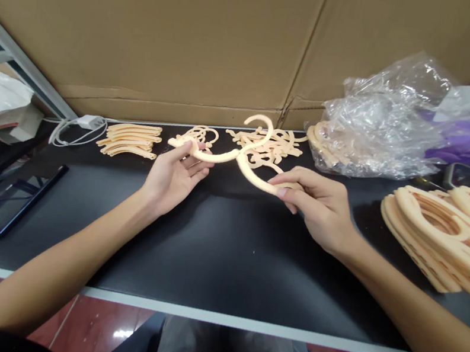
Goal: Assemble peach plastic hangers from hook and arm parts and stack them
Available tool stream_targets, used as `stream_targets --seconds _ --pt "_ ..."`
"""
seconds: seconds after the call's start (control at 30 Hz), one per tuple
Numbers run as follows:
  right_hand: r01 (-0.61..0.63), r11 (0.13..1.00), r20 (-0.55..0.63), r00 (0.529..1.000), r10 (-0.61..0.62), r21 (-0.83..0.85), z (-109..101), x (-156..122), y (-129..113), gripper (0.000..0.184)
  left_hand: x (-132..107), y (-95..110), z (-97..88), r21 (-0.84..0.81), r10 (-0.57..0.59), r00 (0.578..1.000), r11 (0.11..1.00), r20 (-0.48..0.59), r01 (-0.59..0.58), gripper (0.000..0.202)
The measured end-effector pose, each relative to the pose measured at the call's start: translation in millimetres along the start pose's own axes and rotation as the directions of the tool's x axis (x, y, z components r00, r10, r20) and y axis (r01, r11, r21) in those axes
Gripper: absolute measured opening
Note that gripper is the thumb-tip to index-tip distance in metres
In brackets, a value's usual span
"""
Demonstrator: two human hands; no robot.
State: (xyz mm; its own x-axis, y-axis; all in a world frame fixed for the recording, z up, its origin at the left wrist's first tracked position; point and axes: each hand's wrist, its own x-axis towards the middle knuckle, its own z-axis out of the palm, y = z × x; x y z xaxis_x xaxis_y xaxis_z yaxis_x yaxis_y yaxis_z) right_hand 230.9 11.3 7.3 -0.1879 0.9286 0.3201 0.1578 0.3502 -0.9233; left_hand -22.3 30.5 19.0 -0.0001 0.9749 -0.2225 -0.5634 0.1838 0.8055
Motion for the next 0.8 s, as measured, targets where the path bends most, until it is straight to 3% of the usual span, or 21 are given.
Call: stream_targets --seconds 0.13,0.27,0.53,0.8 --pt "0.043 0.997 0.074 0.996 -0.039 -0.063 1 0 -4 0.012 -1 -1 0.7 0.057 0.022 1.0 0.998 0.022 -0.023 0.015" --pt "0.047 0.995 0.051 0.998 -0.042 -0.091 3 0 -1 0.015 -5 -3 3.5 0.123 -0.001 0.999 0.992 0.048 -0.005 0.011" --pt "-0.079 0.993 -0.059 0.995 0.085 0.093 2 4 5 0.034 -3 -8 0.2 0.192 0.019 0.997 0.981 0.076 -0.034 0.016" --pt "-0.084 0.968 -0.115 0.987 0.114 0.235 1 9 9 0.038 -6 -11 2.2 0.274 0.045 0.988 0.958 0.147 -0.084 0.02"
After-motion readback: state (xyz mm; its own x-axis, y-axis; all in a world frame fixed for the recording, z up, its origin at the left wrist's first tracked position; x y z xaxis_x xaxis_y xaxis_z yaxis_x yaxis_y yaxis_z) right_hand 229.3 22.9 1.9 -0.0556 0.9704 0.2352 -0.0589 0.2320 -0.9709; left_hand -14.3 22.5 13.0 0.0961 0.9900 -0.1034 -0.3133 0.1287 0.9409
